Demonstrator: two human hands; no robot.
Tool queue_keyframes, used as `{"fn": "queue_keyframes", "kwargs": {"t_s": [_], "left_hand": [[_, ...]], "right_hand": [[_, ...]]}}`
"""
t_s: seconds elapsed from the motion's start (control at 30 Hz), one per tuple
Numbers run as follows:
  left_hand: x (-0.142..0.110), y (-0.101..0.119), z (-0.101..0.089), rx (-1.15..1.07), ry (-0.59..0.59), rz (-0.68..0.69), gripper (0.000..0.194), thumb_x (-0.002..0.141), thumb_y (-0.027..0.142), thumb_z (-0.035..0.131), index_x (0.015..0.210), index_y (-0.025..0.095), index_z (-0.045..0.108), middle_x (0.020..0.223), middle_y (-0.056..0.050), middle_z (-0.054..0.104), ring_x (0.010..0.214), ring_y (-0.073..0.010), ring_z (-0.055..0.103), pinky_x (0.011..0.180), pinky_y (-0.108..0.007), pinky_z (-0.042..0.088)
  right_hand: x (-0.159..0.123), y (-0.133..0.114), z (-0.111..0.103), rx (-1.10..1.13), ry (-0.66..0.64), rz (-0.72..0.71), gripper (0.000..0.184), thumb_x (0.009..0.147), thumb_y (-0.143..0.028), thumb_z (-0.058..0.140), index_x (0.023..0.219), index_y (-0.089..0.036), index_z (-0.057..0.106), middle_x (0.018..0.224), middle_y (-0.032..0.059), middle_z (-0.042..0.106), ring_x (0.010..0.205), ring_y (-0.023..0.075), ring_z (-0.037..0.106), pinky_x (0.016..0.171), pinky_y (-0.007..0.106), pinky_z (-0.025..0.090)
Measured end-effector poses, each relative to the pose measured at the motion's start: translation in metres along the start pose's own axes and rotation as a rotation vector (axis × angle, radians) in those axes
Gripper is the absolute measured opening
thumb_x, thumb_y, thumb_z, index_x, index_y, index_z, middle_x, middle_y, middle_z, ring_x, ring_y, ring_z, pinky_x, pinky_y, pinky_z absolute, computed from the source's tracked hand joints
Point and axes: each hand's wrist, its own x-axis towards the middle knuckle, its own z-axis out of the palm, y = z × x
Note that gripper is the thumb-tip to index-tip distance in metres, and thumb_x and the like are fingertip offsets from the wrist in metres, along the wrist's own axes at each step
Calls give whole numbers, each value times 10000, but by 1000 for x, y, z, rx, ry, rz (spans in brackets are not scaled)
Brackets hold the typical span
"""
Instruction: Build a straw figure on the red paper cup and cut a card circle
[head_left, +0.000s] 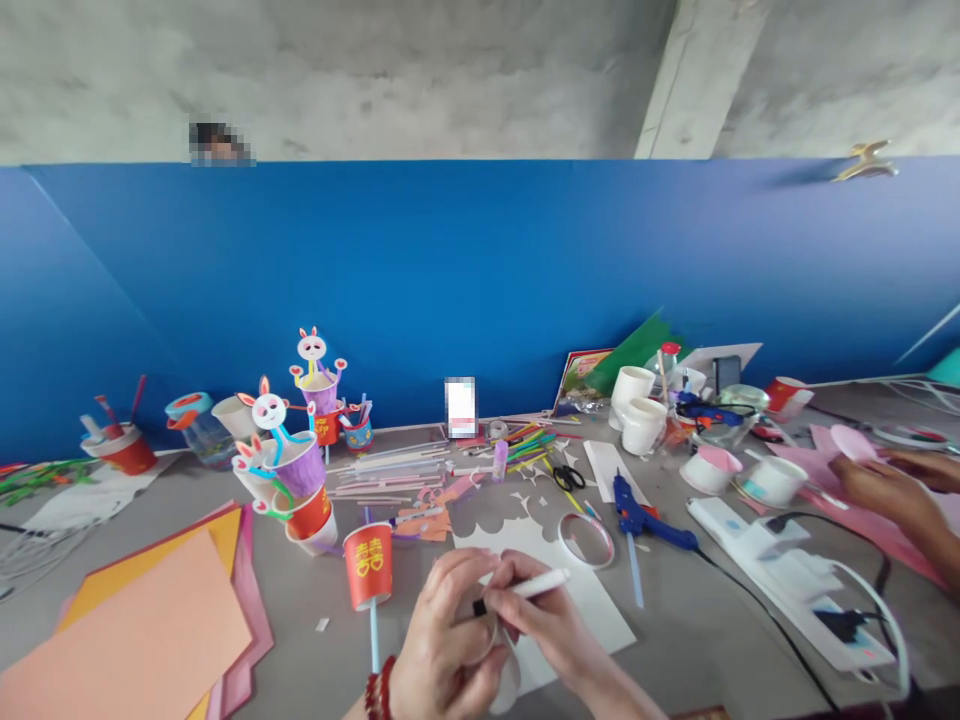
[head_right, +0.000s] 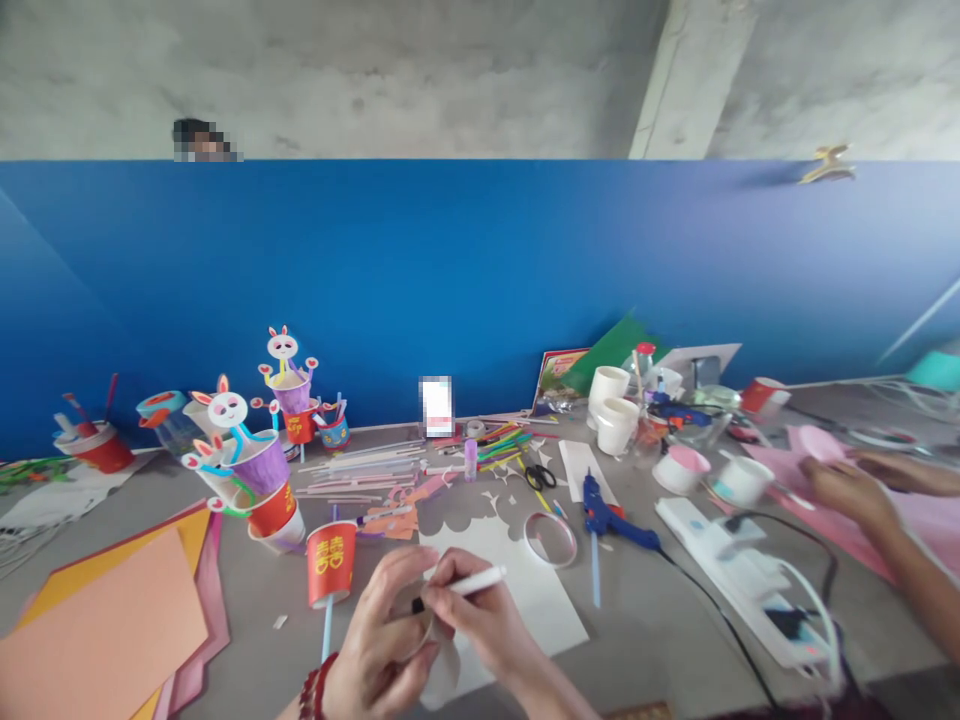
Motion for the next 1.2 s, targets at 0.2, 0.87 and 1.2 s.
{"fn": "queue_keyframes", "kwargs": {"t_s": [0.2,0.87,1.2], "left_hand": [[-3,-8,-8,149,-66,-168,195,848,101,512,682,188,566,1372,-128,500,1145,-299,516,887,-494,524],[-21,-32,7,-21,52,-471,231,965,247,460,737,217,480,818,-59,576,786,-205,566,718,-354,501],[-38,-35,11,57,127,-392,193,966,232,492,788,206,563,847,-75,652,831,-207,647,724,-300,534]], "right_hand": [[8,3,-9,151,146,15,418,800,-529,711,701,-203,469,512,-78,389,445,65,268,451,207,187],[107,30,-76,-1480,241,37,199,928,-184,510,833,-161,683,733,94,728,690,207,697,550,242,382],[185,7,-9,-1798,-51,10,333,960,-325,606,1248,-161,576,1243,95,609,1043,232,640,871,437,560]]}}
